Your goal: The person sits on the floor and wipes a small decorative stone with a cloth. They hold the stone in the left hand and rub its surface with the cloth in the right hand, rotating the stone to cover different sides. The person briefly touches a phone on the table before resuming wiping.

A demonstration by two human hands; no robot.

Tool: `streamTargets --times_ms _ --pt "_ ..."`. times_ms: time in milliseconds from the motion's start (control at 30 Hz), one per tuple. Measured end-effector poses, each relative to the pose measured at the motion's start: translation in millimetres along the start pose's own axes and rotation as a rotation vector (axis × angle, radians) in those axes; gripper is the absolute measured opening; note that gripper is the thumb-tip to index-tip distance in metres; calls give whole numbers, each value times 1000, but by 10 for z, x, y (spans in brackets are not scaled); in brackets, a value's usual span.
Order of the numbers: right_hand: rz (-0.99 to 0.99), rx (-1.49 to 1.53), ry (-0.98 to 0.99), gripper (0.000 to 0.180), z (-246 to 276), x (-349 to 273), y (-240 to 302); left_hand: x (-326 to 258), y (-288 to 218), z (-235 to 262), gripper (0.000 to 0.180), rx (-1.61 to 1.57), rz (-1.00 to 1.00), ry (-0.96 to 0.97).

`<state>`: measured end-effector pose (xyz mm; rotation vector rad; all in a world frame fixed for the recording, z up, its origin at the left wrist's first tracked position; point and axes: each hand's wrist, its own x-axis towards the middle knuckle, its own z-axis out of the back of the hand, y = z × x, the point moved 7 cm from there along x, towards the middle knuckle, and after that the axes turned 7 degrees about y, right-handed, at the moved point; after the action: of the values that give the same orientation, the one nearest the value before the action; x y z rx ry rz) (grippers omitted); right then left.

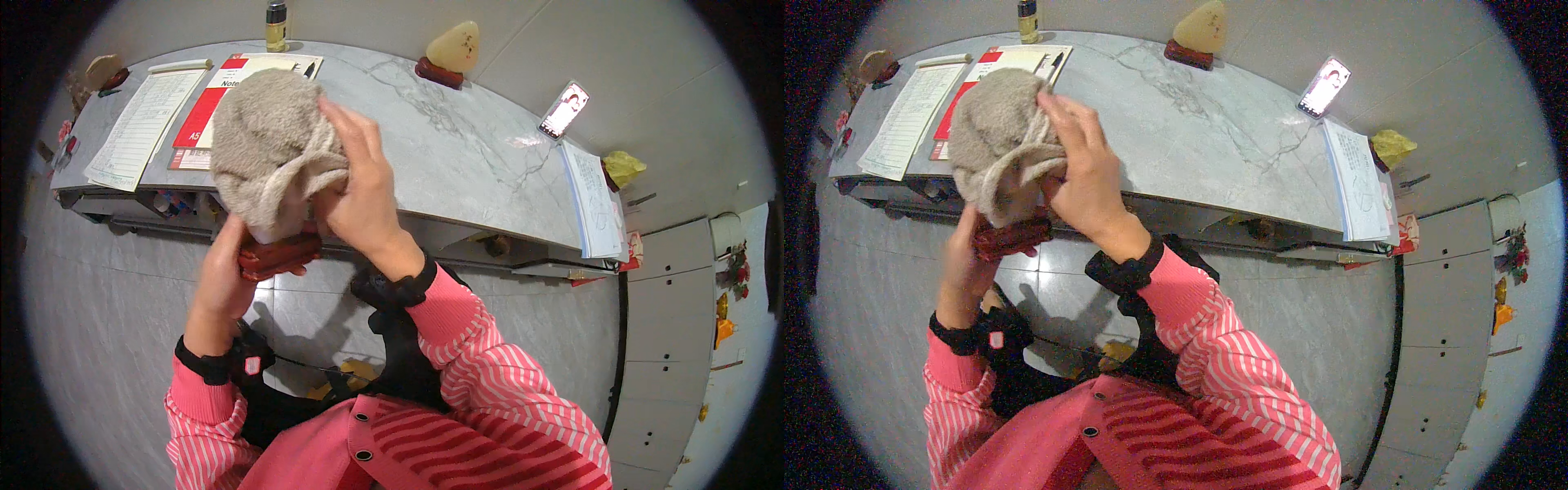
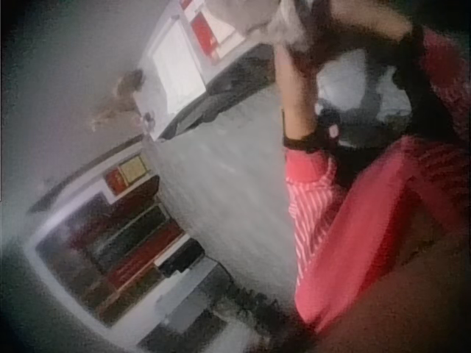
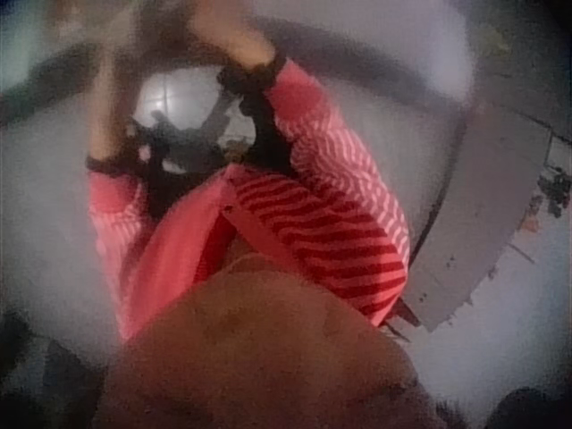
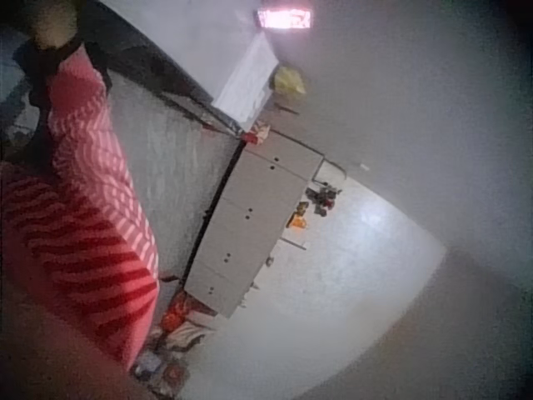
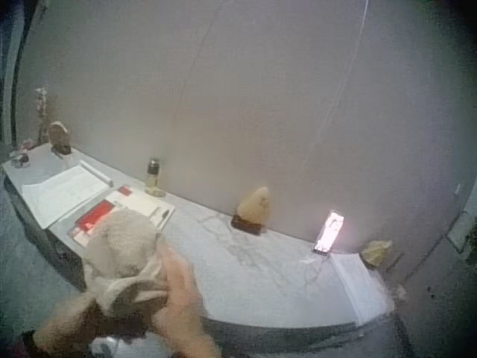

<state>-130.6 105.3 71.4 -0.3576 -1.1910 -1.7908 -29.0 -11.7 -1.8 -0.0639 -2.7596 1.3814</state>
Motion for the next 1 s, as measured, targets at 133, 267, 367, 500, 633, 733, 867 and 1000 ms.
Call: streamTargets --times_ms 133,267,367,500,633,733,867,1000 --pt "45 -164 -43 78 35 36 93 31 108 -42 59 62 77 -25" --pt "92 -178 127 73 -112 -18 222 4 42 143 63 89 -3 -156" --pt "106 -107 211 67 -180 -41 247 -13 -6 244 62 103 -37 -139" --pt "143 6 317 60 -209 -63 234 -85 -68 423 55 117 -116 -212" --pt "158 148 405 55 -203 -94 213 -137 -153 551 52 326 -253 -227" --pt "158 176 414 56 -216 -130 243 -126 -156 611 51 287 -265 -198" --pt "162 82 307 54 -197 -128 297 -68 -343 360 51 765 -441 -108" --pt "168 -30 193 58 -141 -96 332 23 -325 101 52 943 -350 -122"
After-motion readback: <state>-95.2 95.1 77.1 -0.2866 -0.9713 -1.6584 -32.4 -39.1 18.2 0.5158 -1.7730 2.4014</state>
